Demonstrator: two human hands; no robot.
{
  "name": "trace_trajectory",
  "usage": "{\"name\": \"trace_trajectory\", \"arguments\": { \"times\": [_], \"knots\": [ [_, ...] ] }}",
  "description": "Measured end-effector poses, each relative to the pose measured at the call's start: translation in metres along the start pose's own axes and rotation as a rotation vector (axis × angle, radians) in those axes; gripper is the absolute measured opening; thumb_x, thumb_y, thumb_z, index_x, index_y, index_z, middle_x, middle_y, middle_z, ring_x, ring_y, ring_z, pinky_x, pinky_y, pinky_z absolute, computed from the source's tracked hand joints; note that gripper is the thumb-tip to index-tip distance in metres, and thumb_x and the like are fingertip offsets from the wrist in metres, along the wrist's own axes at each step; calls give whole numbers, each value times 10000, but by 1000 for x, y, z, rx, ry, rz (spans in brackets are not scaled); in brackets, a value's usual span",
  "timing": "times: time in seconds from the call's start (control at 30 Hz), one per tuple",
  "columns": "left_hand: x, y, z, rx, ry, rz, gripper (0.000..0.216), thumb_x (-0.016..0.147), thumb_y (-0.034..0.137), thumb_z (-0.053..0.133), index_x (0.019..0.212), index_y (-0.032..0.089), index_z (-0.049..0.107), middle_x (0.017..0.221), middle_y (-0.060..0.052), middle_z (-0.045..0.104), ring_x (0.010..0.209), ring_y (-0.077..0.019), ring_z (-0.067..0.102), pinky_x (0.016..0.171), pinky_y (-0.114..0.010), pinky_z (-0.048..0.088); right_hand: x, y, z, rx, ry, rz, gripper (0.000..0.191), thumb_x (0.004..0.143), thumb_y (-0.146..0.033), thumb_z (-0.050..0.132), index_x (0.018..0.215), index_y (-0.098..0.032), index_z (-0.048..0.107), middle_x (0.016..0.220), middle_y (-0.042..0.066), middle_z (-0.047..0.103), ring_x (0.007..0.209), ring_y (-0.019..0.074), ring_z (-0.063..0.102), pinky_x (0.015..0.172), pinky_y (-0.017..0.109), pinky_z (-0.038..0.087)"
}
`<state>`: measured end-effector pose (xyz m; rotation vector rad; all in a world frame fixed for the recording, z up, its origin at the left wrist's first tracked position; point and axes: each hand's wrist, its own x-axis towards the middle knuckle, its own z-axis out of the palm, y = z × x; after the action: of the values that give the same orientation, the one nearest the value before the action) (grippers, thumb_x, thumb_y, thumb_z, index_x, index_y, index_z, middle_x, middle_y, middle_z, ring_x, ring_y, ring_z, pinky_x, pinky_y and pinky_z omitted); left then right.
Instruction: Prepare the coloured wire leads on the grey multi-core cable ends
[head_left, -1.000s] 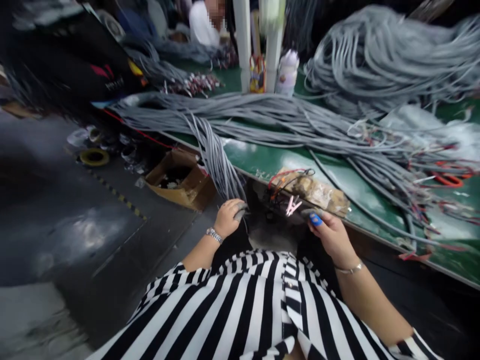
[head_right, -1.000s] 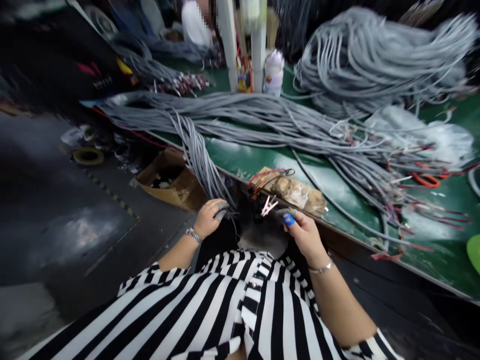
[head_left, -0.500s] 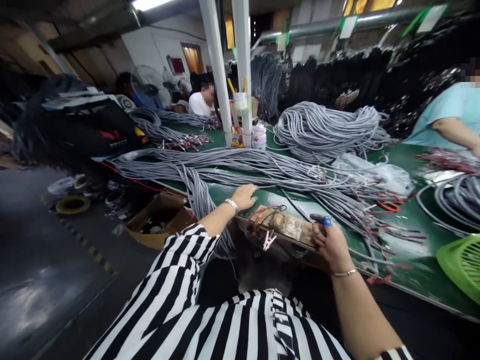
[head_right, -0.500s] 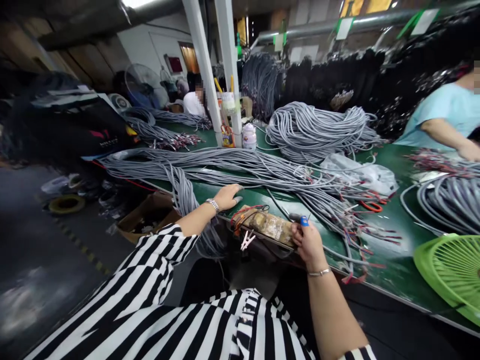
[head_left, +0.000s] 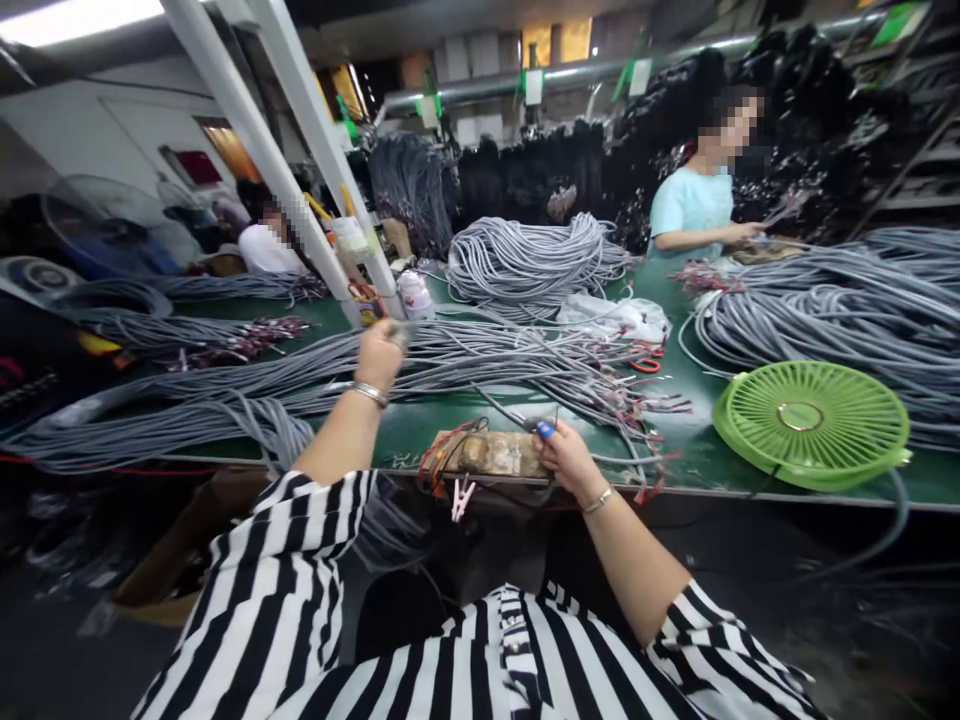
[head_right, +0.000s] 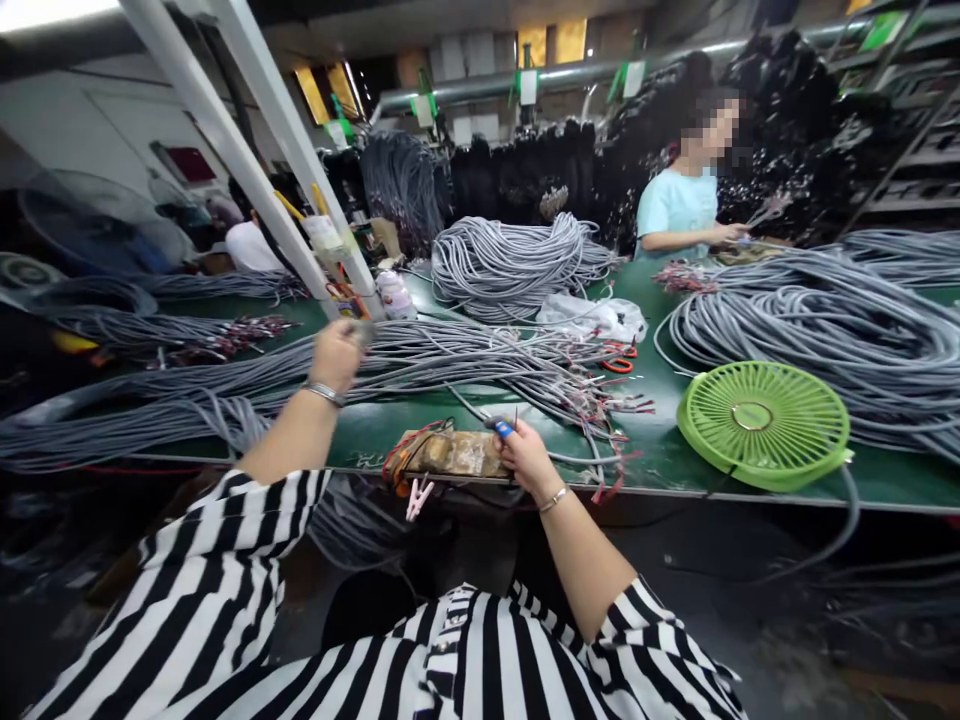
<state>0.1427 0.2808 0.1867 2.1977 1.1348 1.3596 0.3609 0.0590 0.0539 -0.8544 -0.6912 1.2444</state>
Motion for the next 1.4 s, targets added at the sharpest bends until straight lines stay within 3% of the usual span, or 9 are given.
{"name": "trace_trajectory", "arguments": {
  "times": [0.1, 0.23, 0.47, 0.7, 0.8, 0.87, 1.0, 1.13, 1.4],
  "knots": [
    [9, 31, -27, -150, 85, 11, 361, 899, 490, 453, 832, 139, 501, 523, 83, 444, 463, -35, 395, 504, -159, 359, 0, 0, 0, 2, -7, -5, 347, 707, -438, 709, 880, -166, 580, 556, -72, 513, 346, -13, 184, 339, 141, 83],
    [-26, 97, -32, -82, -442, 173, 337, 860, 464, 553, 812, 131, 584, 538, 57, 512, 456, -58, 449, 466, -181, 370, 0, 1, -2, -12, 1, -3, 348, 701, -437, 714, 868, -168, 569, 561, -67, 517, 352, -10, 178, 345, 147, 77],
    [-145, 184, 4, -297, -1045, 664, 61, 747, 223, 678, 782, 199, 635, 731, -11, 674, 645, -147, 604, 630, -251, 492, -5, -4, -1, -111, 50, -20, 280, 669, -346, 751, 832, -200, 577, 583, -45, 526, 398, 44, 324, 338, 189, 204],
    [-221, 194, 23, -606, -1476, 432, 282, 611, 50, 672, 830, 227, 657, 936, -4, 692, 911, -184, 654, 773, -210, 522, -7, -1, -1, -124, 8, -29, 258, 707, -343, 710, 879, -188, 596, 580, -55, 502, 358, 9, 203, 327, 160, 117],
    [-250, 167, 12, -795, -1368, 117, 188, 710, 196, 718, 896, 203, 687, 888, -11, 690, 831, -162, 649, 787, -225, 514, -7, 1, -2, -130, 4, -52, 262, 713, -339, 703, 897, -180, 606, 582, -54, 506, 359, 8, 211, 328, 159, 129],
    [-276, 139, -1, -922, -1129, -195, 257, 800, 365, 669, 951, 158, 680, 778, -29, 664, 686, -128, 613, 663, -225, 508, -8, 1, -1, -138, -2, -66, 253, 718, -339, 697, 897, -183, 609, 583, -56, 504, 363, 9, 213, 333, 164, 130],
    [-334, 81, -32, -1037, -558, -802, 386, 826, 519, 603, 914, 144, 612, 513, 55, 485, 337, -38, 354, 341, -167, 259, -12, 1, 3, -170, 0, -95, 225, 735, -330, 686, 891, -182, 619, 577, -58, 501, 374, 4, 207, 367, 193, 96],
    [-372, 48, -60, -1073, -221, -918, 369, 759, 495, 678, 858, 151, 588, 521, 52, 505, 346, -47, 418, 342, -159, 289, -17, 5, 6, -217, 5, -145, 189, 786, -281, 654, 937, -168, 639, 601, -39, 500, 396, 5, 245, 418, 243, 91],
    [-388, 40, -67, -1065, -172, -847, 328, 824, 422, 644, 1008, 156, 591, 520, 64, 507, 325, -24, 363, 336, -143, 233, -58, 31, 19, -348, 19, -176, 268, 740, -346, 715, 933, -164, 682, 598, -18, 517, 434, 49, 272, 419, 244, 150]
  ]
}}
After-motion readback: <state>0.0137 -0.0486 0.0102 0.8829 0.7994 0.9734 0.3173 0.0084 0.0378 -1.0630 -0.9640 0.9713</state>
